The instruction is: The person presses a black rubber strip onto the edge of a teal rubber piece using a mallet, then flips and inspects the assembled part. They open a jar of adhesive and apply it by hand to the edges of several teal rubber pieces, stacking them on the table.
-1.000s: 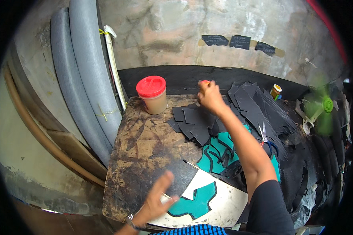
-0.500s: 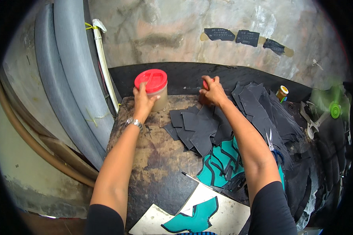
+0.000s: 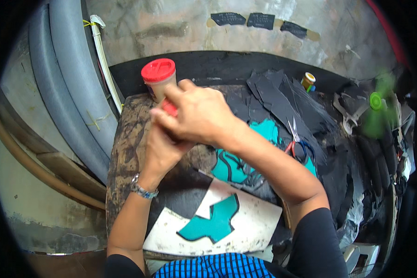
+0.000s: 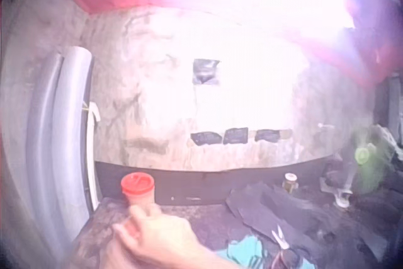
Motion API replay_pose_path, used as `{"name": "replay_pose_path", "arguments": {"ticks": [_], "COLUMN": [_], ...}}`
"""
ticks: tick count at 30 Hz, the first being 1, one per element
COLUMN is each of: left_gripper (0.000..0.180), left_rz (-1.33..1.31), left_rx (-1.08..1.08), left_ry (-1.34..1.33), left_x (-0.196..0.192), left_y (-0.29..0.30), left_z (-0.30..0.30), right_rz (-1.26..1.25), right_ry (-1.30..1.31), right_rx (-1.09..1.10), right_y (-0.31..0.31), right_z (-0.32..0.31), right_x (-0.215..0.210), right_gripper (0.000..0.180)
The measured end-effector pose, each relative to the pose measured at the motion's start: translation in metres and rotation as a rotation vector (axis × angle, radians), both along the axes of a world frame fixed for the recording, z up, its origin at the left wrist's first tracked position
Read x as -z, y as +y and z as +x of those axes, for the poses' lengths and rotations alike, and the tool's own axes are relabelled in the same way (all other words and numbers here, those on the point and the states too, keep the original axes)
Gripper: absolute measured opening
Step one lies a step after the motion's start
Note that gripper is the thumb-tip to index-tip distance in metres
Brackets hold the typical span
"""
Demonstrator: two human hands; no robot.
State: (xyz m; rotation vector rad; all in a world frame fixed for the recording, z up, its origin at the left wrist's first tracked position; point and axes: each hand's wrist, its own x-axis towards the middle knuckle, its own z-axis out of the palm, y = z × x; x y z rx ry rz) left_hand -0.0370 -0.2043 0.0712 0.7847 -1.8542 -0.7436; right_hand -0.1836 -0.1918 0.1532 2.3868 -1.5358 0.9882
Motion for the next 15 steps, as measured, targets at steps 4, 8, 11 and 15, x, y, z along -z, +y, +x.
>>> {"name": "replay_pose_path", "arguments": {"ticks": [4, 8, 11, 15], "left_gripper": [0.069, 0.087, 0.070, 0.067], "left_rz": [0.071, 0.486, 0.625, 0.544], "left_rx": [0.128, 0.239, 0.270, 0.241], "left_ry": [0.129, 0.357, 0.263, 0.272], "left_x": [0.019, 0.041, 0.045, 0.052], "left_y": [0.055, 0.108, 0.122, 0.121], "left_z": [0.041, 0.067, 0.078, 0.074], "right_rz": [-0.015, 0.146, 0.125, 0.089], "right_ry": [0.027, -0.011, -0.160, -0.713], "right_rx": [-0.133, -0.400, -0.454, -0.199], "right_y": [0.052, 0.085, 0.089, 0.060], "right_z": [0.034, 0.037, 0.026, -0.051], "right_x": [0.016, 0.032, 0.043, 0.045], "right_gripper": [0.041, 0.035, 0.036, 0.052]}}
